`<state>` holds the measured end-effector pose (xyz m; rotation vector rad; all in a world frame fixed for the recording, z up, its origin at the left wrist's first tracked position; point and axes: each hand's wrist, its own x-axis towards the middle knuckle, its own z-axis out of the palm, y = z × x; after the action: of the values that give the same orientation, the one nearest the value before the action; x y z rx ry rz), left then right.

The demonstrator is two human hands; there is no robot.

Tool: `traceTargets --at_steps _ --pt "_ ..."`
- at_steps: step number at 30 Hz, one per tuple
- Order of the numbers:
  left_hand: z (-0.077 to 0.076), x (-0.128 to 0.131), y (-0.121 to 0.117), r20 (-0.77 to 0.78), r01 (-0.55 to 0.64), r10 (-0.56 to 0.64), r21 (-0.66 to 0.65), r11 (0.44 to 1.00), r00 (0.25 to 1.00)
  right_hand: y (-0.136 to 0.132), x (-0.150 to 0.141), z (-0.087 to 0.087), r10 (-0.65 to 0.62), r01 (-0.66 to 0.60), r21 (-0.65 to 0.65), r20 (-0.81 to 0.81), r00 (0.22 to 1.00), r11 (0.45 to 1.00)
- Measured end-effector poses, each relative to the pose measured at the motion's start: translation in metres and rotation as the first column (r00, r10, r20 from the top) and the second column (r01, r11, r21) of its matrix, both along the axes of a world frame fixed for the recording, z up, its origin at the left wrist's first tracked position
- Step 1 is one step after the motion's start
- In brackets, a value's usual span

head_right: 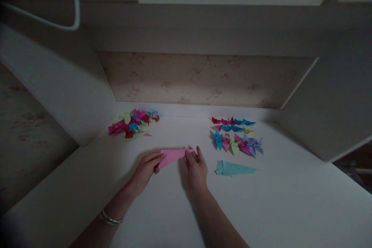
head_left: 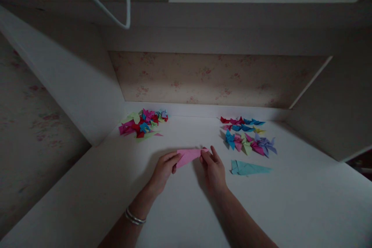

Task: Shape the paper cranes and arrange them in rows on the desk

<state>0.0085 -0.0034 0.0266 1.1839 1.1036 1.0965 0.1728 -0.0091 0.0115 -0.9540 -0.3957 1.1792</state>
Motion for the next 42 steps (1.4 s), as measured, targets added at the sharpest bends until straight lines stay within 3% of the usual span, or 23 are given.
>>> traceTargets --at_steps 6,13,21,30,37,42 --pt "0.001 -0.002 0.001 -0.108 -0.033 0.037 0.036 0.999 0.993 0.000 0.002 0.000 0.127 -0.127 0.005 -0.010 0.992 0.992" --pt "0.000 -0.002 0.004 -0.161 -0.103 0.110 0.053 0.993 0.981 0.000 0.002 -0.001 0.091 -0.095 0.029 0.097 0.991 0.995" --pt "0.001 -0.005 0.004 -0.240 -0.014 0.030 0.067 0.998 0.970 0.005 0.007 -0.005 0.015 -0.022 0.025 0.250 0.968 0.999" --pt "-0.001 -0.005 0.007 -0.042 -0.078 0.079 0.014 0.997 0.996 0.006 0.010 -0.008 0.023 -0.029 0.016 0.267 0.964 0.999" --pt "0.004 -0.005 0.003 -0.174 0.038 -0.031 0.034 0.999 0.984 0.006 0.008 -0.009 0.021 -0.028 0.023 0.245 0.969 0.999" --pt "-0.002 -0.010 0.007 -0.227 -0.048 0.050 0.015 0.999 0.973 0.006 0.000 -0.010 0.092 -0.098 0.025 0.170 0.981 0.995"
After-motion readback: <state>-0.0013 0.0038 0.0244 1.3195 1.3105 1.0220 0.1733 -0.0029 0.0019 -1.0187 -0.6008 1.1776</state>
